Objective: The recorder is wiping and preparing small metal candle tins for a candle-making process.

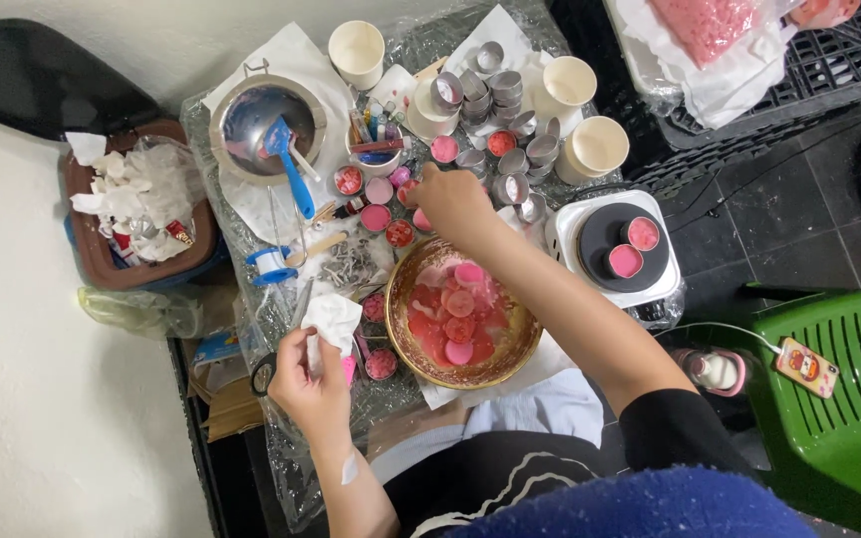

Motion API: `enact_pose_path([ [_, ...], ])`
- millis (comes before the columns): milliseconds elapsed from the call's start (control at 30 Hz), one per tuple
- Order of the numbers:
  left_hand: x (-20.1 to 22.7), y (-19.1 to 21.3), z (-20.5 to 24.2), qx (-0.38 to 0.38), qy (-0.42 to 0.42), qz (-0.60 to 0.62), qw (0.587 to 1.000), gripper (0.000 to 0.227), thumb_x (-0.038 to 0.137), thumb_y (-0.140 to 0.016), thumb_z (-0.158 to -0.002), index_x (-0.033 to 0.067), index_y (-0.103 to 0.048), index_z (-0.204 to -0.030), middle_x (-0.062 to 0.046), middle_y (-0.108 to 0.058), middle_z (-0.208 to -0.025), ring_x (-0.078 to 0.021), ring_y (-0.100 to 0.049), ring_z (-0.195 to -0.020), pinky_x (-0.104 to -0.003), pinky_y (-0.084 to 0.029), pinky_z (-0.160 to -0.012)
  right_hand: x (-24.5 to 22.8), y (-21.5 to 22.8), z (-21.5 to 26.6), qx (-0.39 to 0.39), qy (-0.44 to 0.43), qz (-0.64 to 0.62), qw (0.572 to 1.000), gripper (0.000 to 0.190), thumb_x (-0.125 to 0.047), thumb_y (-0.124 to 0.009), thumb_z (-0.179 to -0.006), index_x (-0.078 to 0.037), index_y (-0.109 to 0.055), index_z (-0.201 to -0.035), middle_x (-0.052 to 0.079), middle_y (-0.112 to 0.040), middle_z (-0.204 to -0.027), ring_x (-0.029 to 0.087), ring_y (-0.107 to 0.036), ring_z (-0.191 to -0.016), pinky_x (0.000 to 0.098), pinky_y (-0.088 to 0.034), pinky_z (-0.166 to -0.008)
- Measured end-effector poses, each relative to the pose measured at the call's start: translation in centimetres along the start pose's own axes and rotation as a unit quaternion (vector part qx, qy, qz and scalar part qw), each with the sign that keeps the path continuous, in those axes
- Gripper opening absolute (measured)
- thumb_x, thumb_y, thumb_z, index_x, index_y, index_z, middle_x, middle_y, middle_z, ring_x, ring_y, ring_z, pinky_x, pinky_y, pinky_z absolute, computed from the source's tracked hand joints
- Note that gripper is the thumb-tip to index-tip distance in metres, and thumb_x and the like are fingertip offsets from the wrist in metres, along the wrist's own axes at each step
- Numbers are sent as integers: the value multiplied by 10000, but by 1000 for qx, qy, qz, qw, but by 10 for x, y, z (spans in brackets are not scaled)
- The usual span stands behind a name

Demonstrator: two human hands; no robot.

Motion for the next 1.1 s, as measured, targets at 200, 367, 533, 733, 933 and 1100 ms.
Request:
enact_pose_path([
  [200,1,-1,2,-8,11,-9,1000,159,14,-697,-969,-46,-649,-1108,-83,-738,-933,-72,-642,-853,-237,-532,-783,10,-9,-3,-8,25,-25,999,289,-92,-722,-792,-282,-800,-996,85,-682,-1044,307,-723,-879,425,-573,-730],
  [367,10,-2,4,-11,-5,-20,1000,157,17,-705,-962,-44,-652,-1096,-95,-743,-928,-81,-660,-850,-244,-537,-779,15,7,7,-1,18,-84,996,289,-168,-775,-749,-265,-788,-1021,80,-688,-999,317,-713,-886,454,-558,-742],
  [533,23,-1,2,-15,-20,-67,997,164,49,-703,-964,-32,-653,-1097,-128,-751,-943,-133,-703,-853,-277,-552,-769,18,7,10,-4,3,-99,995,260,-177,-756,-778,-237,-772,-1030,61,-699,-980,305,-710,-904,451,-557,-752],
  [733,-8,-19,5,-121,1,-233,965,253,173,-686,-962,34,-616,-1162,-141,-709,-1164,-303,-656,-1104,-419,-497,-967,17,26,15,17,20,-146,989,326,-254,-816,-720,-199,-745,-1033,90,-695,-1074,323,-699,-917,450,-549,-772],
  [933,13,-28,11,-143,-100,-324,930,321,220,-677,-946,83,-651,-1235,-105,-653,-1328,-302,-520,-1298,-507,-362,-1058,9,90,55,36,31,-241,969,380,-247,-805,-831,-190,-653,-1175,34,-753,-1131,284,-711,-1050,423,-544,-847],
  [1100,50,-26,16,-67,-150,-231,959,329,152,-653,-985,108,-632,-1310,-79,-633,-1412,-281,-559,-1335,-468,-389,-1130,-8,90,113,31,82,-513,854,463,-66,-767,-860,-117,-601,-1289,28,-719,-1267,146,-718,-1147,294,-602,-922],
])
Point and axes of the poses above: each hand's wrist, its own z-axis away from the middle knuckle, its own y-axis out of the back of the hand, x = y × z, the point moved 10 cm from there along -z, towards the middle knuckle
